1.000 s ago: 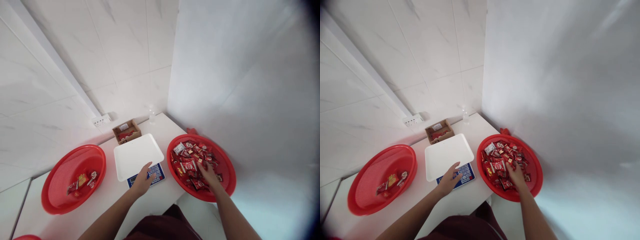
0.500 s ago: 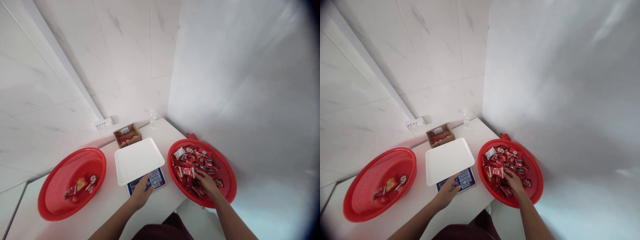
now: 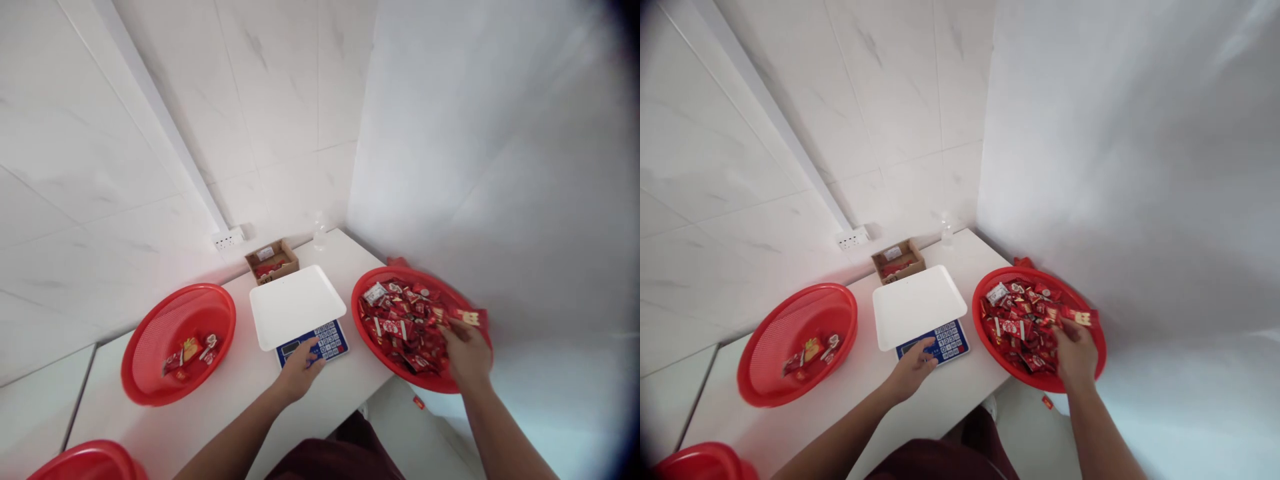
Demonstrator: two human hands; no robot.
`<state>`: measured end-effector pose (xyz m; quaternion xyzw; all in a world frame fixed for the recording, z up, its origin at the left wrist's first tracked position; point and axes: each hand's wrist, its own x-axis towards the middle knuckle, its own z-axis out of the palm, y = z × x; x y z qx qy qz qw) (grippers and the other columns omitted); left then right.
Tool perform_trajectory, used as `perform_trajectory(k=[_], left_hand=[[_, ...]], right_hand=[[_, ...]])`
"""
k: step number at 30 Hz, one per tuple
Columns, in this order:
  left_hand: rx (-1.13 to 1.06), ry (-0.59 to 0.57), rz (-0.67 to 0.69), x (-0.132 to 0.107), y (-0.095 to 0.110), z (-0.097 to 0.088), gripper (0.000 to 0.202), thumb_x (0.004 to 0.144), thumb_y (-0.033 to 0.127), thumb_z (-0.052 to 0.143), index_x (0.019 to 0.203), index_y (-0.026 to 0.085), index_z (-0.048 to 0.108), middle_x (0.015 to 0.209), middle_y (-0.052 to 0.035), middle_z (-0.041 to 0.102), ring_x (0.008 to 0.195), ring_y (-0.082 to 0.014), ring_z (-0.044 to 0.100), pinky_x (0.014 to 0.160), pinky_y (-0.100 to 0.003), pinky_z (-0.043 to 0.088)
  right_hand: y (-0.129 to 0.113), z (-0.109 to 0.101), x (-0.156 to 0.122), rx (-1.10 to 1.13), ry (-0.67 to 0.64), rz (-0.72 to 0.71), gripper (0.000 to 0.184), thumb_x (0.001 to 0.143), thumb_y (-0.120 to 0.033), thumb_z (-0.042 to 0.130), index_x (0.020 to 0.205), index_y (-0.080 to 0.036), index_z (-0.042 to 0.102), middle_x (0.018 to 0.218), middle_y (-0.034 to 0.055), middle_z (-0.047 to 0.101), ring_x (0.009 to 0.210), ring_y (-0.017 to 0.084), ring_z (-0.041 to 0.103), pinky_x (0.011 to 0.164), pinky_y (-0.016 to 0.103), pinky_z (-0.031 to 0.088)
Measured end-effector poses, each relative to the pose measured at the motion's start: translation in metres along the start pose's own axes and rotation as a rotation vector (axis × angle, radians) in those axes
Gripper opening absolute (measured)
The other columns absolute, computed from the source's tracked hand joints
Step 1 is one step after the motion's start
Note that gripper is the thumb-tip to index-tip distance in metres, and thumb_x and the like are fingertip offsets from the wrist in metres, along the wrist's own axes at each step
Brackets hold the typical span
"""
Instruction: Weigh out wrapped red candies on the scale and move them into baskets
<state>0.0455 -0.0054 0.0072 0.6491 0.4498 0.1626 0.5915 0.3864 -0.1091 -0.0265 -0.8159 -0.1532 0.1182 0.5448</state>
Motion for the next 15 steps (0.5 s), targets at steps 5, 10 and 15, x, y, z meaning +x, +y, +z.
perform_trajectory(k=[5, 10, 15], left_hand=[[-0.195, -0.176, 0.0, 0.011, 0.036, 0.026, 0.053, 0.077, 0.041, 0.066, 0.125, 0.022, 0.053, 0.132, -0.0117, 0.052, 0.107, -0.0236, 0.055, 0.091, -0.039, 0.045], [-0.39, -0.284, -0.162, 0.034, 0.06, 0.055, 0.055, 0.077, 0.049, 0.066, 0.123, 0.023, 0.052, 0.13, -0.0111, 0.05, 0.109, -0.022, 0.053, 0.087, -0.035, 0.045], [-0.51, -0.299, -0.272, 0.041, 0.052, 0.072, 0.054, 0.073, 0.05, 0.07, 0.117, 0.023, 0.053, 0.126, -0.009, 0.053, 0.098, -0.0179, 0.057, 0.081, -0.032, 0.046]], right_hand=[[-0.064, 0.04, -0.068, 0.166, -0.454, -0.058, 0.039, 0.063, -0.042, 0.064, 0.096, -0.021, 0.063, 0.097, 0.0063, 0.07, 0.091, 0.022, 0.063, 0.086, 0.039, 0.049], [-0.06, 0.052, -0.073, 0.16, -0.394, -0.06, 0.037, 0.063, -0.042, 0.063, 0.093, -0.02, 0.061, 0.095, 0.0068, 0.069, 0.092, 0.022, 0.062, 0.088, 0.04, 0.048], [-0.043, 0.035, -0.073, 0.244, -0.588, 0.102, 0.038, 0.058, -0.04, 0.069, 0.09, -0.02, 0.06, 0.092, 0.0056, 0.069, 0.091, 0.022, 0.063, 0.084, 0.038, 0.05]])
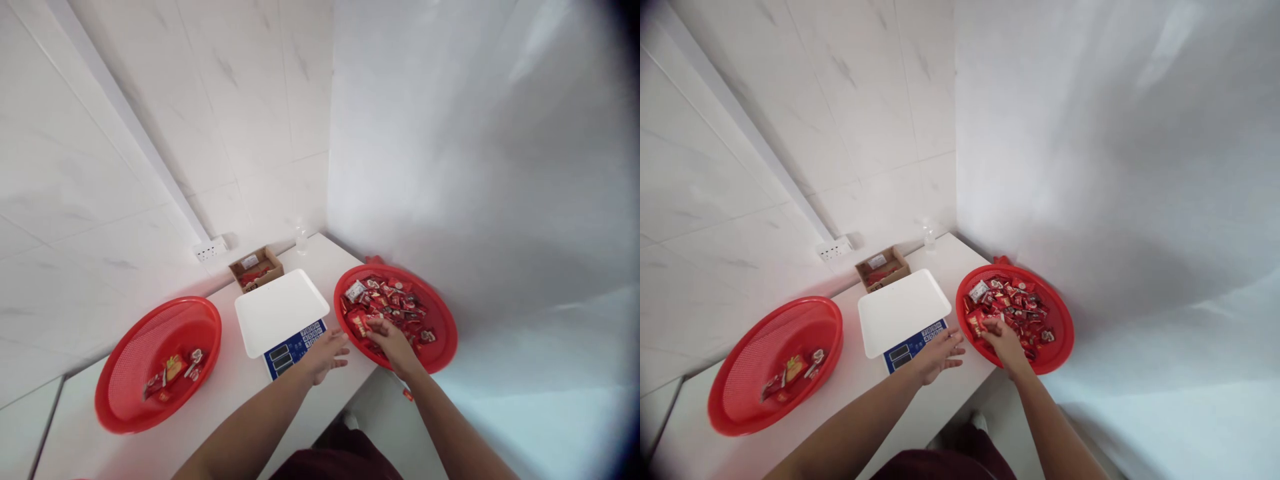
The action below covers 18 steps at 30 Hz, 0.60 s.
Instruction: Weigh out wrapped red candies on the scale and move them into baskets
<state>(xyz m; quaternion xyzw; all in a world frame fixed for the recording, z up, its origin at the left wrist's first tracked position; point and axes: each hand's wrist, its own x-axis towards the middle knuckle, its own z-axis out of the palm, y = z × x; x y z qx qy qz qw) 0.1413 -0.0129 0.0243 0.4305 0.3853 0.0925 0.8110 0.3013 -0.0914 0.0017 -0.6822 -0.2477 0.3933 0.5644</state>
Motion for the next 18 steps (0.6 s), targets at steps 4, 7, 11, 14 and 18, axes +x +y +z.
perform_trajectory(k=[4, 7, 11, 14, 18], left_hand=[[-0.112, -0.009, -0.022, 0.005, -0.013, 0.007, 0.043, 0.073, 0.042, 0.071, 0.107, 0.02, 0.056, 0.099, -0.0058, 0.063, 0.082, -0.016, 0.062, 0.075, -0.033, 0.049], [-0.146, 0.095, -0.04, 0.005, -0.017, 0.006, 0.031, 0.076, 0.035, 0.068, 0.1, 0.019, 0.056, 0.093, -0.0044, 0.065, 0.078, -0.0155, 0.063, 0.074, -0.034, 0.051], [-0.156, 0.24, -0.078, -0.002, -0.017, -0.007, 0.02, 0.081, 0.03, 0.062, 0.095, 0.018, 0.055, 0.09, -0.0045, 0.066, 0.079, -0.0153, 0.064, 0.072, -0.032, 0.051], [-0.163, 0.318, -0.104, -0.012, -0.017, -0.014, 0.024, 0.079, 0.032, 0.064, 0.097, 0.019, 0.054, 0.091, -0.005, 0.067, 0.08, -0.0161, 0.065, 0.072, -0.032, 0.051], [-0.183, 0.396, -0.103, -0.024, -0.021, -0.016, 0.03, 0.076, 0.035, 0.067, 0.097, 0.019, 0.054, 0.093, -0.0046, 0.067, 0.081, -0.016, 0.065, 0.073, -0.032, 0.051]], right_hand=[[0.002, -0.003, -0.009, -0.079, -0.374, 0.024, 0.03, 0.066, -0.037, 0.065, 0.089, -0.019, 0.063, 0.089, 0.0047, 0.071, 0.083, 0.02, 0.065, 0.078, 0.037, 0.051], [0.014, -0.024, 0.01, -0.262, -0.207, -0.034, 0.03, 0.069, -0.036, 0.059, 0.094, -0.02, 0.065, 0.098, 0.0078, 0.07, 0.094, 0.024, 0.064, 0.087, 0.041, 0.049], [0.043, -0.058, 0.051, -0.67, -0.014, -0.22, 0.043, 0.071, -0.029, 0.055, 0.112, -0.02, 0.063, 0.125, 0.0119, 0.06, 0.12, 0.028, 0.052, 0.105, 0.047, 0.036], [0.064, -0.064, 0.068, -0.864, -0.112, -0.282, 0.051, 0.071, -0.023, 0.055, 0.122, -0.025, 0.058, 0.142, 0.0088, 0.046, 0.133, 0.03, 0.038, 0.107, 0.05, 0.033], [0.078, -0.062, 0.079, -0.922, -0.08, -0.277, 0.049, 0.077, -0.023, 0.049, 0.125, -0.026, 0.055, 0.145, 0.0095, 0.042, 0.135, 0.029, 0.034, 0.103, 0.05, 0.037]])
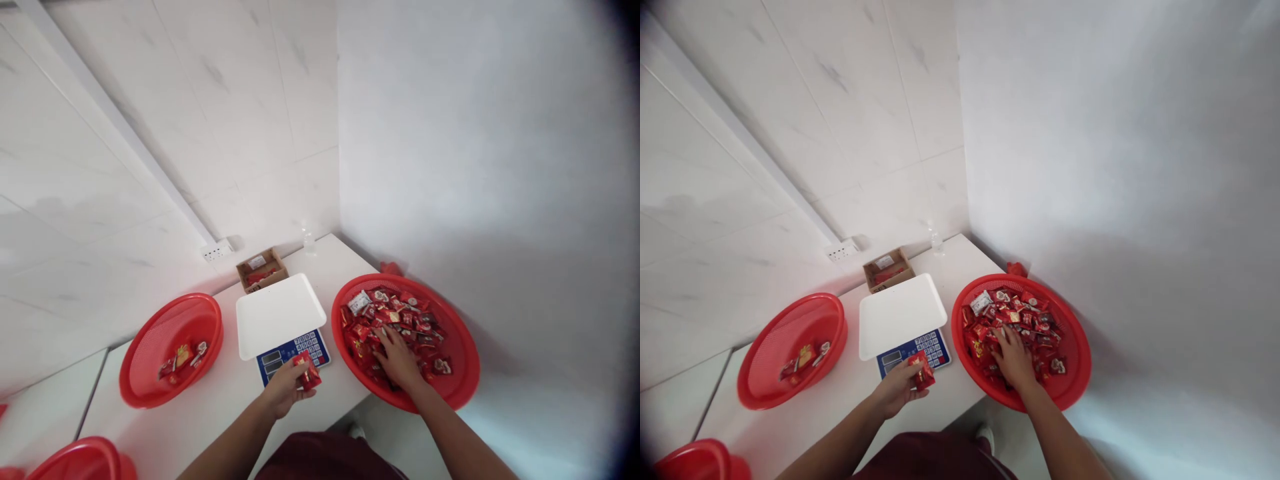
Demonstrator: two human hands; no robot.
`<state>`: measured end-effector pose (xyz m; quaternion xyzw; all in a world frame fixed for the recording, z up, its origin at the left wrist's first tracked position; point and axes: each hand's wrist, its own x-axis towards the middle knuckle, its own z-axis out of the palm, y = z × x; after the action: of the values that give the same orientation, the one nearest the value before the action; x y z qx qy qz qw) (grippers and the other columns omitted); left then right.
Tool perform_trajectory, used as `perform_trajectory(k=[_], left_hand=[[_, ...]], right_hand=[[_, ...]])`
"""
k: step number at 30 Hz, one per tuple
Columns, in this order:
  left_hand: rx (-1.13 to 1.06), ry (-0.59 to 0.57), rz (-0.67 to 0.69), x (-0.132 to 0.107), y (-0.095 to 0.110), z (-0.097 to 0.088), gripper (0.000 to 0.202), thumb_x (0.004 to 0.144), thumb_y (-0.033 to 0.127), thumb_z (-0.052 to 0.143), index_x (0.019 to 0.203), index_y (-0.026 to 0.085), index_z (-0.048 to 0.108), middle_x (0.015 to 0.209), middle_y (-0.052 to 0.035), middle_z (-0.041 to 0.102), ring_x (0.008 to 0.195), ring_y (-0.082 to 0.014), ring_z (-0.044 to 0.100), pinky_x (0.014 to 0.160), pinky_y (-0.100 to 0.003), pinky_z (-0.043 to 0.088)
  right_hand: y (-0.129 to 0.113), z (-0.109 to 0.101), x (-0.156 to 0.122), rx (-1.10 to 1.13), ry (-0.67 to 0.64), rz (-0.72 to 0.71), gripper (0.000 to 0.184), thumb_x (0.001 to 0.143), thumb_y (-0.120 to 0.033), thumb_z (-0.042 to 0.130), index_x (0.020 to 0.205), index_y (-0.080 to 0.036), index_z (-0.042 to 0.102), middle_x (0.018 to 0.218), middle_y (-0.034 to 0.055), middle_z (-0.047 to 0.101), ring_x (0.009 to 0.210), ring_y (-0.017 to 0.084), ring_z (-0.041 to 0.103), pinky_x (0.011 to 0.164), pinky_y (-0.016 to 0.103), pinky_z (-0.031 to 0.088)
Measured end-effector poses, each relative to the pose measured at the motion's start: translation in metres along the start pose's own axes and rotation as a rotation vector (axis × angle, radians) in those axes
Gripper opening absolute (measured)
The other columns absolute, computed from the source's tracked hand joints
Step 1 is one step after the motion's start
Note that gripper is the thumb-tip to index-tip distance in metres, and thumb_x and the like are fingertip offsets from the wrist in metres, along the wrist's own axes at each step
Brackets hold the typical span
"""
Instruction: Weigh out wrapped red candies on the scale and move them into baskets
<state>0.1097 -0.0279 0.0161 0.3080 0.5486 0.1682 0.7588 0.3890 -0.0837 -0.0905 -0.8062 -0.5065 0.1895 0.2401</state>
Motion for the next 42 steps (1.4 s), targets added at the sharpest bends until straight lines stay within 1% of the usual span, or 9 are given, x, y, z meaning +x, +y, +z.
perform_trajectory(k=[4, 10, 15, 18, 22, 25, 30, 36, 42], left_hand=[[-0.029, 0.044, -0.015, -0.007, -0.009, -0.002, 0.03, 0.076, 0.036, 0.067, 0.097, 0.019, 0.055, 0.095, -0.005, 0.067, 0.082, -0.016, 0.065, 0.073, -0.03, 0.05], [-0.014, 0.037, -0.026, -0.008, -0.012, 0.01, 0.03, 0.073, 0.035, 0.069, 0.095, 0.019, 0.055, 0.096, -0.0051, 0.067, 0.084, -0.0173, 0.066, 0.073, -0.031, 0.05], [0.024, -0.026, -0.018, -0.006, -0.003, 0.028, 0.034, 0.07, 0.029, 0.069, 0.1, 0.02, 0.053, 0.1, -0.0069, 0.068, 0.082, -0.0176, 0.066, 0.071, -0.03, 0.049], [0.061, -0.073, -0.009, -0.004, 0.002, 0.037, 0.036, 0.07, 0.032, 0.07, 0.1, 0.02, 0.053, 0.099, -0.0069, 0.067, 0.082, -0.0176, 0.066, 0.071, -0.031, 0.049], [0.03, -0.196, 0.022, -0.003, 0.006, 0.046, 0.042, 0.072, 0.045, 0.07, 0.102, 0.021, 0.053, 0.105, -0.0067, 0.064, 0.09, -0.019, 0.063, 0.077, -0.036, 0.05], [-0.015, -0.277, 0.046, -0.002, 0.008, 0.047, 0.052, 0.069, 0.049, 0.073, 0.109, 0.024, 0.051, 0.102, -0.0048, 0.064, 0.086, -0.0181, 0.062, 0.078, -0.039, 0.049], [-0.119, -0.211, 0.112, 0.001, 0.012, 0.025, 0.051, 0.063, 0.043, 0.08, 0.099, 0.019, 0.054, 0.083, -0.002, 0.063, 0.071, -0.0146, 0.06, 0.073, -0.035, 0.049], [-0.241, -0.201, 0.084, 0.0, 0.017, -0.023, 0.054, 0.06, 0.033, 0.084, 0.102, 0.02, 0.052, 0.097, -0.0052, 0.064, 0.077, -0.0195, 0.066, 0.071, -0.039, 0.052], [-0.2, -0.047, 0.192, 0.021, 0.039, -0.053, 0.054, 0.064, 0.035, 0.082, 0.105, 0.021, 0.049, 0.098, -0.004, 0.064, 0.079, -0.016, 0.065, 0.072, -0.034, 0.054]], right_hand=[[0.015, -0.014, 0.013, 0.169, 0.057, 0.021, 0.043, 0.081, -0.024, 0.039, 0.118, -0.021, 0.059, 0.127, 0.0116, 0.058, 0.119, 0.024, 0.052, 0.1, 0.041, 0.041], [0.039, -0.064, 0.016, 0.588, 0.109, 0.448, 0.038, 0.069, -0.043, 0.058, 0.099, -0.02, 0.063, 0.089, 0.0115, 0.072, 0.086, 0.029, 0.067, 0.074, 0.041, 0.053], [0.031, -0.081, -0.001, 0.858, 0.059, 0.569, 0.039, 0.064, -0.049, 0.064, 0.093, -0.022, 0.063, 0.091, 0.0092, 0.073, 0.083, 0.029, 0.068, 0.069, 0.04, 0.056], [0.008, -0.082, -0.015, 0.968, -0.038, 0.502, 0.047, 0.061, -0.047, 0.068, 0.102, -0.024, 0.062, 0.1, 0.0072, 0.072, 0.089, 0.027, 0.068, 0.075, 0.04, 0.056], [-0.052, -0.077, -0.038, 0.974, -0.414, 0.286, 0.055, 0.065, -0.046, 0.068, 0.113, -0.021, 0.059, 0.097, 0.0064, 0.072, 0.09, 0.024, 0.068, 0.08, 0.04, 0.055], [-0.098, -0.063, -0.054, 0.903, -0.682, 0.124, 0.045, 0.066, -0.04, 0.067, 0.106, -0.02, 0.061, 0.087, 0.0035, 0.071, 0.081, 0.021, 0.067, 0.075, 0.037, 0.054], [-0.13, -0.032, -0.064, 0.971, -0.696, 0.245, 0.052, 0.065, -0.041, 0.066, 0.111, -0.019, 0.053, 0.085, 0.0017, 0.068, 0.072, 0.017, 0.066, 0.07, 0.034, 0.052], [-0.139, -0.021, -0.056, 1.019, -0.46, 0.438, 0.052, 0.061, -0.048, 0.072, 0.102, -0.022, 0.053, 0.087, 0.0032, 0.068, 0.074, 0.016, 0.066, 0.07, 0.032, 0.052], [-0.161, -0.005, -0.051, 1.149, -0.353, 0.567, 0.046, 0.056, -0.038, 0.08, 0.091, -0.023, 0.055, 0.078, -0.0014, 0.067, 0.071, 0.013, 0.065, 0.065, 0.025, 0.051]])
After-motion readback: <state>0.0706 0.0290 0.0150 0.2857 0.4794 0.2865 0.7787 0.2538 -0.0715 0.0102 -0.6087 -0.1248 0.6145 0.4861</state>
